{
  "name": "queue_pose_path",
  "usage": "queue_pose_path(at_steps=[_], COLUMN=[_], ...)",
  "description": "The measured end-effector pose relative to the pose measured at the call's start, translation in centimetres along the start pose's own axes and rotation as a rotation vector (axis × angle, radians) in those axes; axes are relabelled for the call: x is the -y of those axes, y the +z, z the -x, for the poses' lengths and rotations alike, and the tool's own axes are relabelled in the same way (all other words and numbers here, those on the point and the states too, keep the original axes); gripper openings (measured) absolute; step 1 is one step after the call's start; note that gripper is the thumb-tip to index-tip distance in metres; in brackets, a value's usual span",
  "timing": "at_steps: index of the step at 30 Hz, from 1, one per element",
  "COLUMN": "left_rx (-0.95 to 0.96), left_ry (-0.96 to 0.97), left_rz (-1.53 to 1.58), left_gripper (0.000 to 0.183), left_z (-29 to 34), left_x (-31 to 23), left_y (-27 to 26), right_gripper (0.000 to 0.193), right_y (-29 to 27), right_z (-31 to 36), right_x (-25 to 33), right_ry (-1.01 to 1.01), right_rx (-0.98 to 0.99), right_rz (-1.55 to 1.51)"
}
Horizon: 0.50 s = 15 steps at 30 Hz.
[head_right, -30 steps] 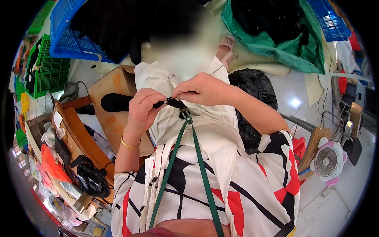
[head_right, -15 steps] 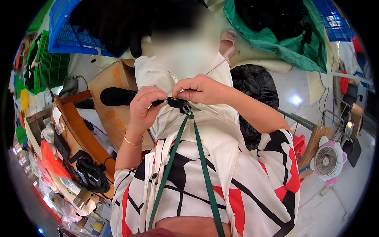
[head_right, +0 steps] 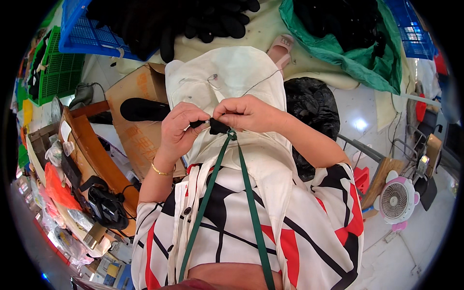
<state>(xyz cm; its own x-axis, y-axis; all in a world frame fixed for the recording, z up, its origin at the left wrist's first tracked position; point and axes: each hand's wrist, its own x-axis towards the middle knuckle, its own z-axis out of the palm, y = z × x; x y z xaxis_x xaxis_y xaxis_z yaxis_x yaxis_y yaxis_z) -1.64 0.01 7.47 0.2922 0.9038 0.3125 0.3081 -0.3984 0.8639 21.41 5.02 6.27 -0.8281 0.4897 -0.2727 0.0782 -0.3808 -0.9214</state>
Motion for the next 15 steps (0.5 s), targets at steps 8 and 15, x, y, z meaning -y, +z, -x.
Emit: queue_pose_path(at_steps=[8,15], left_rx=[0.023,0.047], left_ry=[0.015,0.043], left_rz=[0.005,0.014], left_gripper=[0.023,0.023], left_z=[0.12,0.22], left_x=[0.24,0.44], left_y=[-0.03,0.26], right_gripper=[0.016,0.015], right_y=[-0.41,0.25], right_z=[0.32,0.11], right_x=[0.11,-0.25], right_ry=[-0.078,0.026], right_rx=[0.001,0.008], right_rz=[0.11,-0.037])
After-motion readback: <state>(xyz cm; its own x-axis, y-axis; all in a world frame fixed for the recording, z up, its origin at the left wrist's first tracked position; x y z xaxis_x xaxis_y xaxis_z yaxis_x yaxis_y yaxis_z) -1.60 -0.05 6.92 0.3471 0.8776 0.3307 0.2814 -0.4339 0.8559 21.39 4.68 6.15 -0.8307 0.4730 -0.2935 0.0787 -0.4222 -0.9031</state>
